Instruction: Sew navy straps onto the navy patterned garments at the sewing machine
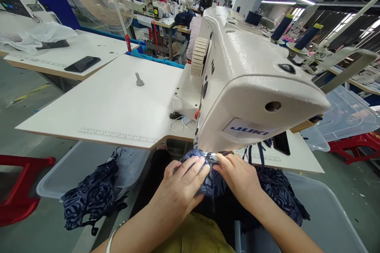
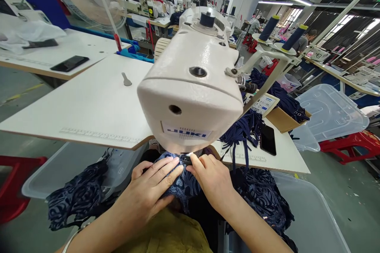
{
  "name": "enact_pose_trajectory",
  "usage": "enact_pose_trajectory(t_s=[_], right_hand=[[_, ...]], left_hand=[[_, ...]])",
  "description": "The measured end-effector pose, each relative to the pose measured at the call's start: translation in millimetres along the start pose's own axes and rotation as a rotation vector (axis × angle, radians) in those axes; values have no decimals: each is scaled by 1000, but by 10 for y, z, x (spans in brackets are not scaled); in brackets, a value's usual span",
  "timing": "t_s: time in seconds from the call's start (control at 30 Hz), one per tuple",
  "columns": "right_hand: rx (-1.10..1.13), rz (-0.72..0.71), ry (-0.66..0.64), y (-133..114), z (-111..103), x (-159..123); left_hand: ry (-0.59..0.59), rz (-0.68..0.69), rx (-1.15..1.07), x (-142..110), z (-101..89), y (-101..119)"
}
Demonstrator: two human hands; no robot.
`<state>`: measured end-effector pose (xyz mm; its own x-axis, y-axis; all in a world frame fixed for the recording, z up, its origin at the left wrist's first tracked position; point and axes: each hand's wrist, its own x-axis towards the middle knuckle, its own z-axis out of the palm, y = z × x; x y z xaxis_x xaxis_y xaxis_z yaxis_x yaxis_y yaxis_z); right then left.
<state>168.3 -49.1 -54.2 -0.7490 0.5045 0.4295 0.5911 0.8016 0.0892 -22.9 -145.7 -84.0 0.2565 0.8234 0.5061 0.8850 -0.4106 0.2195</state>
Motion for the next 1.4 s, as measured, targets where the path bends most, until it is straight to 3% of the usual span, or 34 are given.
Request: enact_pose_trajectory(t_s=[0.2,0.33,0.53,0.63,0.87,1.4], right_hand=[[43,47,101,-29,175,-94],[239,107,132,-67,241,-130],[529,224,34,-66,179,-128],[429,182,-32,15,52,-86],[29,-3,17,107,-147,-32],[-176,-155,-61,42,-292,119]], left_hand=[[-57,-20,-38,-18,-5,-14],[-39,-10,-56,-22,-3,-33],[-12,-17,-32,9,-22,-11],[15,-20,5,17,-23,6],[-5,-36,-9,13,-7,13],[45,-34,-7,35,-12,21]])
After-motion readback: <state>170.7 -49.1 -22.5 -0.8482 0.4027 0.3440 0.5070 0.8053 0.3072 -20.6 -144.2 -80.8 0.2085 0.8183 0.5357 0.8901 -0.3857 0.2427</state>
